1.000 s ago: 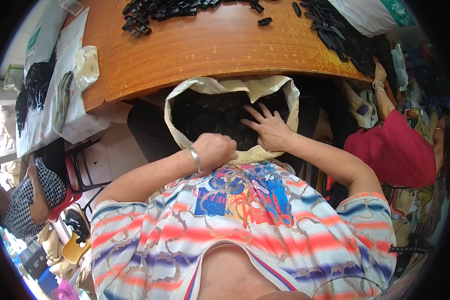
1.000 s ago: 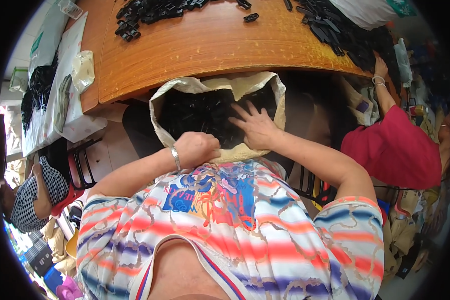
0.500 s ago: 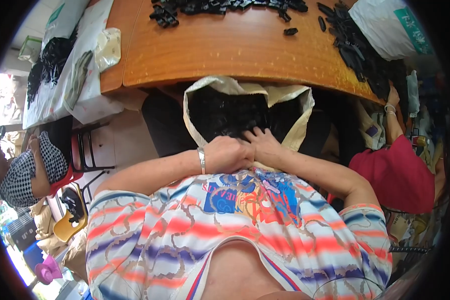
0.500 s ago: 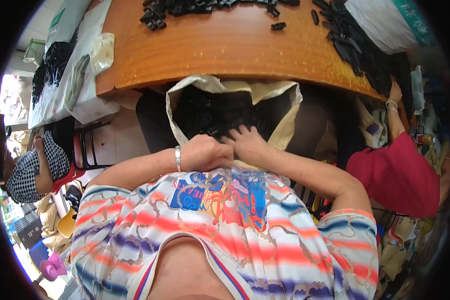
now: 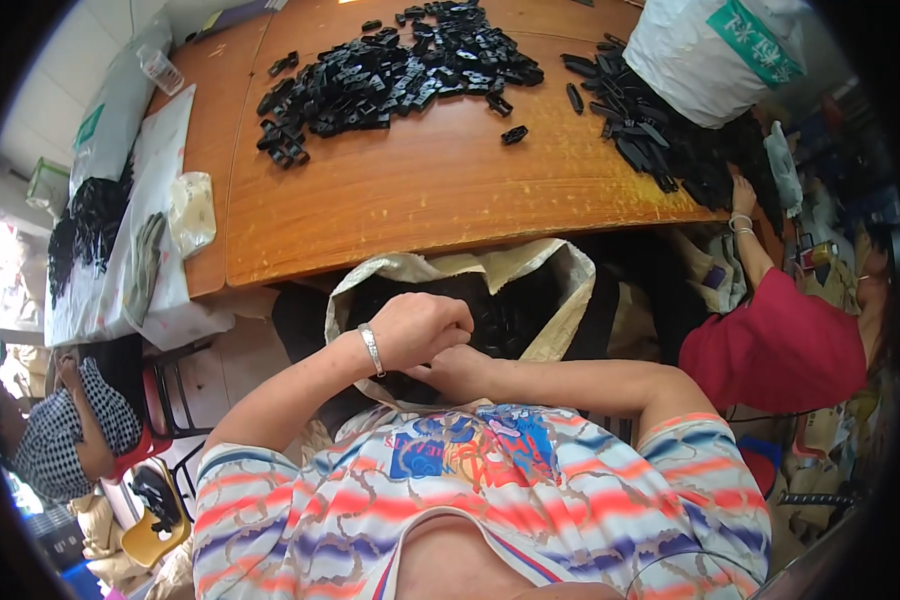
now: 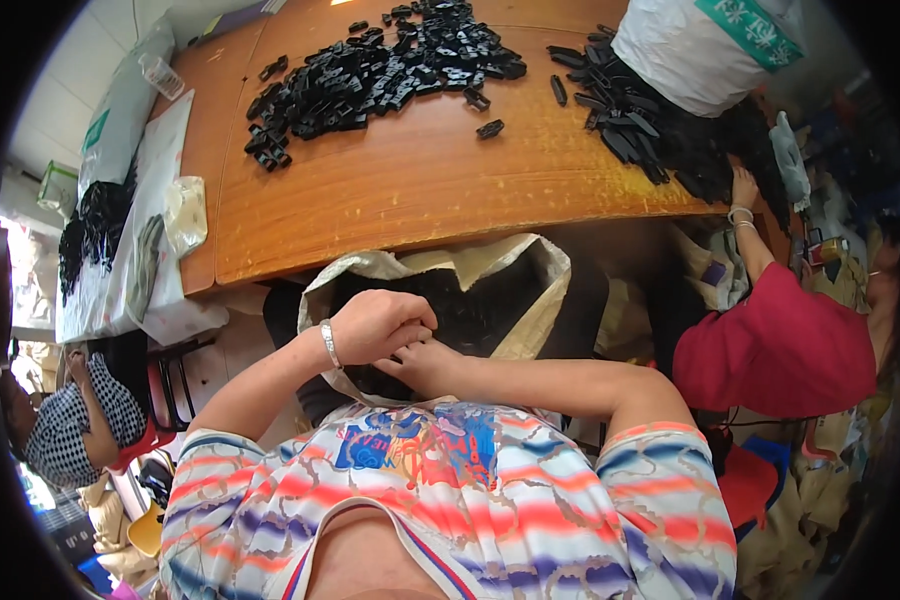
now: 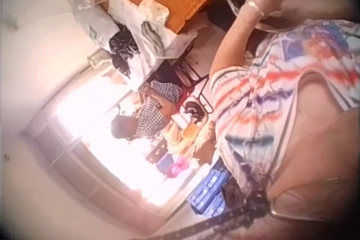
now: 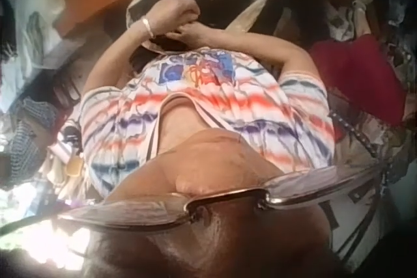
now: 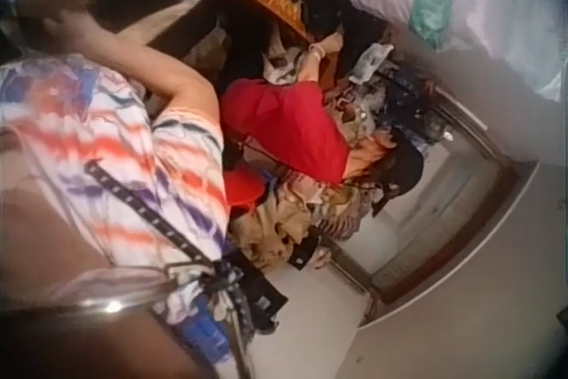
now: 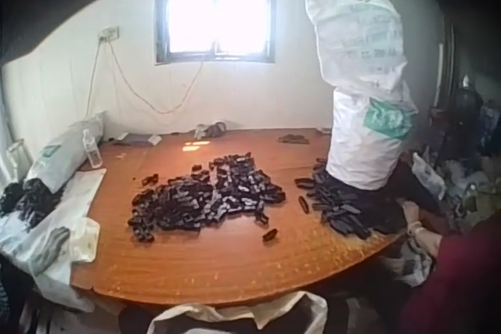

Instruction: Assembling small black plastic components by hand at a workbench.

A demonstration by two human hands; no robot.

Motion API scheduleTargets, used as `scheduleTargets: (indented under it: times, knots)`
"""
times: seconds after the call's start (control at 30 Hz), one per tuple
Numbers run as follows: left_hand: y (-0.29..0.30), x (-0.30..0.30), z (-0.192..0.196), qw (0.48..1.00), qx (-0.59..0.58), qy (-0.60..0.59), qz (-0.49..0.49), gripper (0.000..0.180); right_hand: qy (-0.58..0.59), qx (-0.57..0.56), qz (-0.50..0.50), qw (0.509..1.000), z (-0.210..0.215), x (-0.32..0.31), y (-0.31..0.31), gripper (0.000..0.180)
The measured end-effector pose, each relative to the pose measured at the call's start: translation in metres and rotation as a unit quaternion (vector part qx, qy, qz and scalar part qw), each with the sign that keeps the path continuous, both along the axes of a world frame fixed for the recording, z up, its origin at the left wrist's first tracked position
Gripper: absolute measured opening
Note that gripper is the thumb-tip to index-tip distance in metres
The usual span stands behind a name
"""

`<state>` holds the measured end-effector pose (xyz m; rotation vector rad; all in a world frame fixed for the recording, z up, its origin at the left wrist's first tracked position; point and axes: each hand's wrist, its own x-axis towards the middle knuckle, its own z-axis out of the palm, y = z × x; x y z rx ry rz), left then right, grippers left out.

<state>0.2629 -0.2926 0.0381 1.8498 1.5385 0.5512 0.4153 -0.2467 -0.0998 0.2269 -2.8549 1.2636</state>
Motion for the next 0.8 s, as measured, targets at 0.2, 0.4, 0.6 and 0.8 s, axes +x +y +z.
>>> scheduleTargets:
  times: [0.2, 0.4, 0.6, 0.8]
  knots:
    - [0.026, -0.022, -0.017, 0.985, 0.096, 0.142, -0.012, 0.021, -0.08, 0.067, 0.064, 0.992, 0.079, 0.016, 0.031, 0.063]
    - [0.036, -0.026, -0.049, 0.94, 0.184, 0.287, -0.023, 0.026, -0.037, 0.189, 0.001, 0.981, 0.075, 0.017, 0.069, 0.049]
    - [0.039, -0.029, -0.026, 0.96, 0.19, 0.2, 0.037, 0.026, -0.042, 0.152, -0.18, 0.971, 0.104, 0.017, 0.109, 0.04]
    - [0.092, -0.063, -0.004, 0.959, 0.221, 0.126, 0.123, 0.019, 0.135, 0.144, -0.243, 0.95, 0.131, -0.005, 0.177, 0.009]
